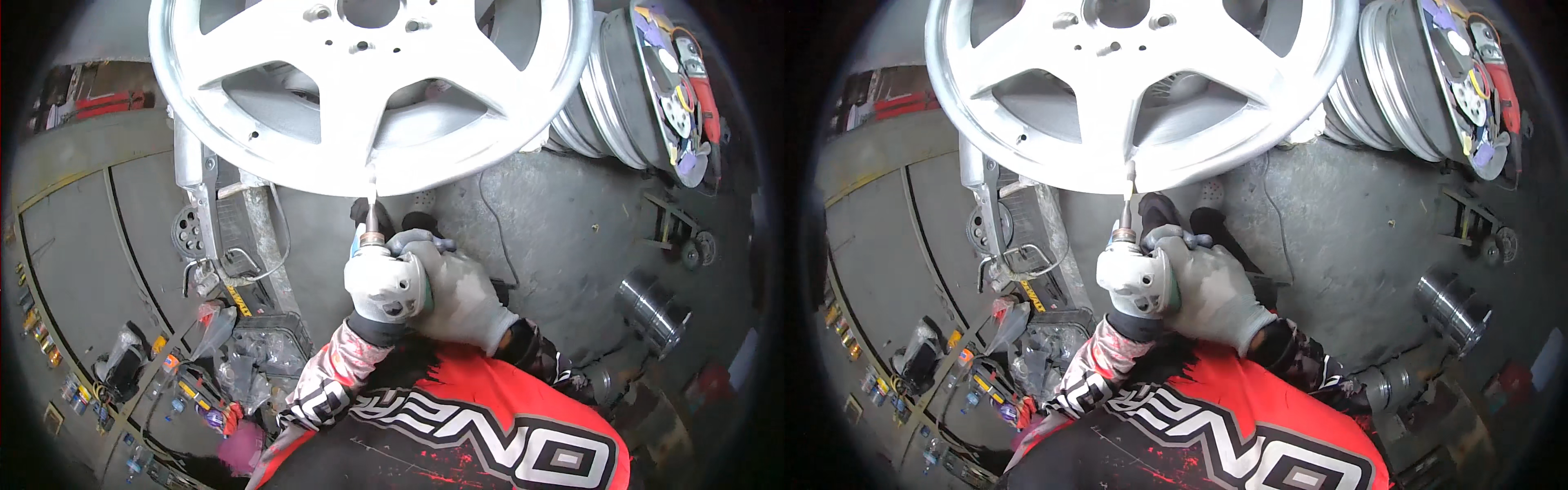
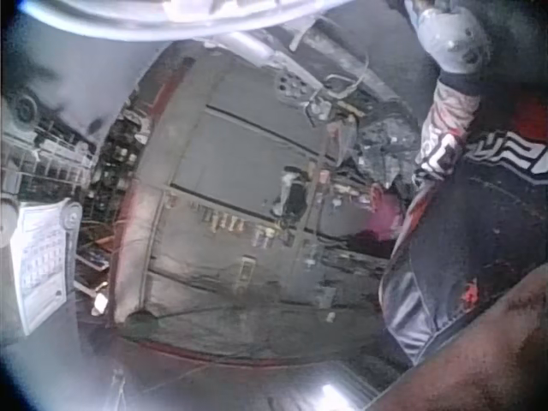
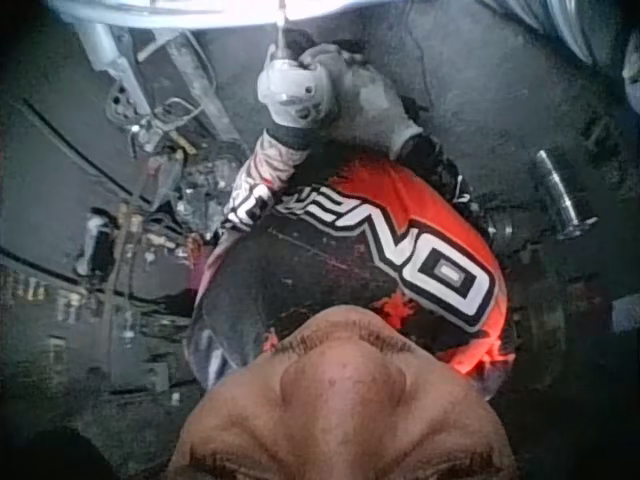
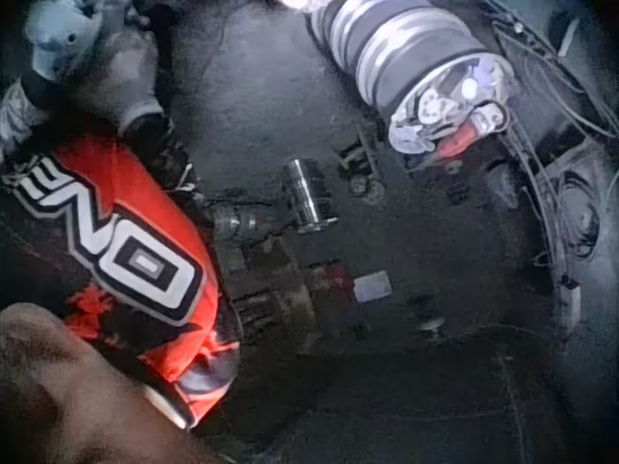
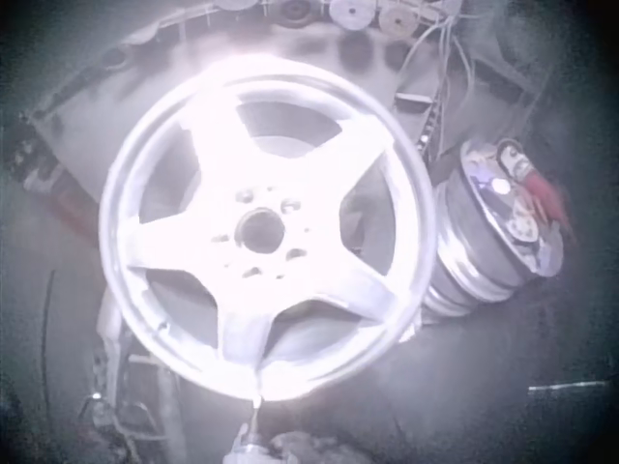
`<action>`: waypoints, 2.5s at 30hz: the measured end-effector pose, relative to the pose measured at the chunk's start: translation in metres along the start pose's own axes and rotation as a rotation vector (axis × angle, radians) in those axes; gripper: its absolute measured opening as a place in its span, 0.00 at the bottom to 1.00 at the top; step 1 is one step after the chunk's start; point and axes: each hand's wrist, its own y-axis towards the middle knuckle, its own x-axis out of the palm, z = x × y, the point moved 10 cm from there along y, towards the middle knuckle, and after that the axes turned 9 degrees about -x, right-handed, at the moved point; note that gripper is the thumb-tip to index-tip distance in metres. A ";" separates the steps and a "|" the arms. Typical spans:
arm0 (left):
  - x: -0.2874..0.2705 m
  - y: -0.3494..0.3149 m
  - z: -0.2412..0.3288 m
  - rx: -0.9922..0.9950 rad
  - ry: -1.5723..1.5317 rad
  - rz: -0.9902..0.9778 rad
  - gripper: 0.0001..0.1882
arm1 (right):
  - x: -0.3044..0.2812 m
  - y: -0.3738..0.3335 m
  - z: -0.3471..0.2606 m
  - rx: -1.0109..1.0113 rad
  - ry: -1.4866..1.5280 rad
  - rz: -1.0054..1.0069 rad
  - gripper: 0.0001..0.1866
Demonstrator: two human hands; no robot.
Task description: The person uses a handheld grinder to smooth the surface and edges of an alloy wheel rim.
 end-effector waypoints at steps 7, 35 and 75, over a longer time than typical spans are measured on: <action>0.003 0.028 0.014 0.001 0.049 -0.233 0.25 | -0.015 0.006 0.012 -0.006 0.008 0.091 0.31; -0.004 0.026 -0.006 0.021 0.078 -0.136 0.52 | -0.017 -0.008 0.010 -0.032 -0.043 0.113 0.32; -0.022 0.056 -0.026 -0.188 -0.024 -0.177 0.47 | -0.022 -0.025 0.034 -0.060 -0.119 0.196 0.32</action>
